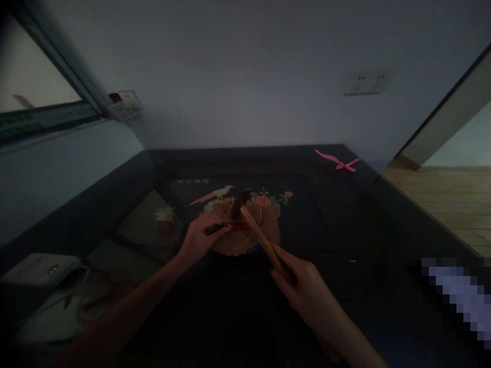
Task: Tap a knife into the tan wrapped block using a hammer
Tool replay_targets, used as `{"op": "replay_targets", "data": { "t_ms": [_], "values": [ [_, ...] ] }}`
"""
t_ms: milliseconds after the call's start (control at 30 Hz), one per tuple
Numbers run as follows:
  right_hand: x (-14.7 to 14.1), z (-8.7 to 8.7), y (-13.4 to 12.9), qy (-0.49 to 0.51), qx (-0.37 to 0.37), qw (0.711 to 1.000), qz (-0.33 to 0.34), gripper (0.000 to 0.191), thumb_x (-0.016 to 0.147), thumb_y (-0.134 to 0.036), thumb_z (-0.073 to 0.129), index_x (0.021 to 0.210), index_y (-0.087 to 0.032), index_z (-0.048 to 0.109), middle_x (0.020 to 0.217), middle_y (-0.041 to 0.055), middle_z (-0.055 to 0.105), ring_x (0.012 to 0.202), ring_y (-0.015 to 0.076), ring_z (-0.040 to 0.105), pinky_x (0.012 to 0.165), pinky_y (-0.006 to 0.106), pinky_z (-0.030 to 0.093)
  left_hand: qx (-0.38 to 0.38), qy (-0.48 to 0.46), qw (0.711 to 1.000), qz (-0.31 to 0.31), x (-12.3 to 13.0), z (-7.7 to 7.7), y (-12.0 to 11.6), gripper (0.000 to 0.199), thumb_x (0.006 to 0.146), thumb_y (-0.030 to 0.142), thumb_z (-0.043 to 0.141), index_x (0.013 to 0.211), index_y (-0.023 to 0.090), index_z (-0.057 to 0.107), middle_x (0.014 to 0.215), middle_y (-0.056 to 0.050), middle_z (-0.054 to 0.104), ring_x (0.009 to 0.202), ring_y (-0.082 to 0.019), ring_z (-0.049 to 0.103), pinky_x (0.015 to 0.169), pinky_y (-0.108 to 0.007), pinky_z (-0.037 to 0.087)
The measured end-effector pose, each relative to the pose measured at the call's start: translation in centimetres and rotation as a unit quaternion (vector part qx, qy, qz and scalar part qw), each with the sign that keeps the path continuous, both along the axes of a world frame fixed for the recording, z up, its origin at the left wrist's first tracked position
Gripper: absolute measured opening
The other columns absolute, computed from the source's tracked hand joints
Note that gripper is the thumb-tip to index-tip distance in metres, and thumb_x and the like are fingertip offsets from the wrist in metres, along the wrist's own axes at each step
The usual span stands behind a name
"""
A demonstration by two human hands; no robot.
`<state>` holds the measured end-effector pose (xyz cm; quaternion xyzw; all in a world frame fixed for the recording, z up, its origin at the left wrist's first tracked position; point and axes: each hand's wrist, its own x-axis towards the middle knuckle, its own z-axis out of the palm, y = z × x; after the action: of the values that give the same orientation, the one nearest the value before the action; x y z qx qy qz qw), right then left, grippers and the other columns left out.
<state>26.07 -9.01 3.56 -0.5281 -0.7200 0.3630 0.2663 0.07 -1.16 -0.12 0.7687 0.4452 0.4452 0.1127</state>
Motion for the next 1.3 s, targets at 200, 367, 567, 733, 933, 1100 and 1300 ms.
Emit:
{"op": "replay_targets", "data": {
  "t_ms": [200, 367, 567, 733, 933, 1100, 1300],
  "values": [
    [0.1, 0.0, 0.1, -0.001, 0.003, 1.000, -0.004, 0.051, 0.086, -0.026, 0.052, 0.134, -0.011, 0.057, 0.112, 0.0128, 0.074, 0.086, 0.0265, 0.073, 0.073, 0.038, 0.059, 0.013, 0.004, 1.000, 0.017, -0.1, -0.2, -0.1, 0.014, 0.081, 0.028, 0.070, 0.070, 0.020, 0.068, 0.072, -0.002, 0.070, 0.074, -0.019, 0.065, 0.078, -0.036, 0.049],
    [0.0, 0.2, 0.1, 0.003, 0.001, 1.000, 0.000, 0.050, 0.085, -0.025, 0.053, 0.133, -0.012, 0.058, 0.115, 0.0114, 0.073, 0.093, 0.0257, 0.072, 0.078, 0.036, 0.058, 0.000, 0.015, 1.000, 0.005, -0.1, -0.1, 0.0, 0.011, 0.080, 0.026, 0.070, 0.071, 0.020, 0.068, 0.076, -0.003, 0.071, 0.075, -0.019, 0.066, 0.083, -0.040, 0.049],
    [0.1, 0.0, 0.0, 0.018, -0.012, 1.000, 0.009, 0.049, 0.086, -0.022, 0.053, 0.135, -0.014, 0.056, 0.116, 0.0117, 0.072, 0.101, 0.0267, 0.070, 0.087, 0.040, 0.055, 0.001, 0.011, 1.000, -0.014, -0.2, -0.3, 0.1, 0.011, 0.080, 0.026, 0.070, 0.072, 0.020, 0.068, 0.074, -0.002, 0.072, 0.073, -0.018, 0.066, 0.085, -0.040, 0.049],
    [0.0, -0.1, 0.0, 0.015, -0.025, 1.000, -0.010, 0.051, 0.086, -0.026, 0.053, 0.134, -0.008, 0.055, 0.118, 0.0157, 0.071, 0.095, 0.0281, 0.071, 0.080, 0.042, 0.058, -0.019, -0.022, 1.000, -0.005, -0.3, -0.6, 0.1, 0.011, 0.080, 0.030, 0.071, 0.073, 0.021, 0.070, 0.076, -0.003, 0.073, 0.073, -0.018, 0.066, 0.083, -0.039, 0.051],
    [0.1, 0.3, -0.1, 0.024, -0.001, 1.000, -0.007, 0.048, 0.085, -0.024, 0.055, 0.132, -0.015, 0.059, 0.123, 0.0105, 0.069, 0.104, 0.0274, 0.069, 0.087, 0.041, 0.056, -0.033, -0.040, 0.998, -0.035, -0.3, 0.1, -0.1, 0.010, 0.081, 0.029, 0.069, 0.078, 0.020, 0.072, 0.080, -0.005, 0.074, 0.077, -0.019, 0.067, 0.080, -0.037, 0.053],
    [0.1, 0.3, -0.1, 0.020, 0.006, 1.000, -0.011, 0.048, 0.083, -0.022, 0.056, 0.130, -0.015, 0.061, 0.122, 0.0112, 0.070, 0.100, 0.0285, 0.070, 0.083, 0.041, 0.058, -0.022, -0.041, 0.998, -0.046, -0.3, 0.6, -0.2, 0.011, 0.083, 0.027, 0.067, 0.076, 0.019, 0.070, 0.080, -0.006, 0.073, 0.078, -0.020, 0.067, 0.077, -0.035, 0.053],
    [0.1, 0.2, -0.2, 0.004, -0.010, 1.000, -0.008, 0.050, 0.085, -0.024, 0.053, 0.133, -0.011, 0.057, 0.122, 0.0133, 0.069, 0.098, 0.0275, 0.071, 0.081, 0.040, 0.058, -0.021, -0.036, 0.998, -0.038, -0.3, 0.4, -0.2, 0.012, 0.083, 0.026, 0.067, 0.073, 0.019, 0.069, 0.078, -0.005, 0.072, 0.075, -0.019, 0.067, 0.077, -0.035, 0.054]
  ]
}}
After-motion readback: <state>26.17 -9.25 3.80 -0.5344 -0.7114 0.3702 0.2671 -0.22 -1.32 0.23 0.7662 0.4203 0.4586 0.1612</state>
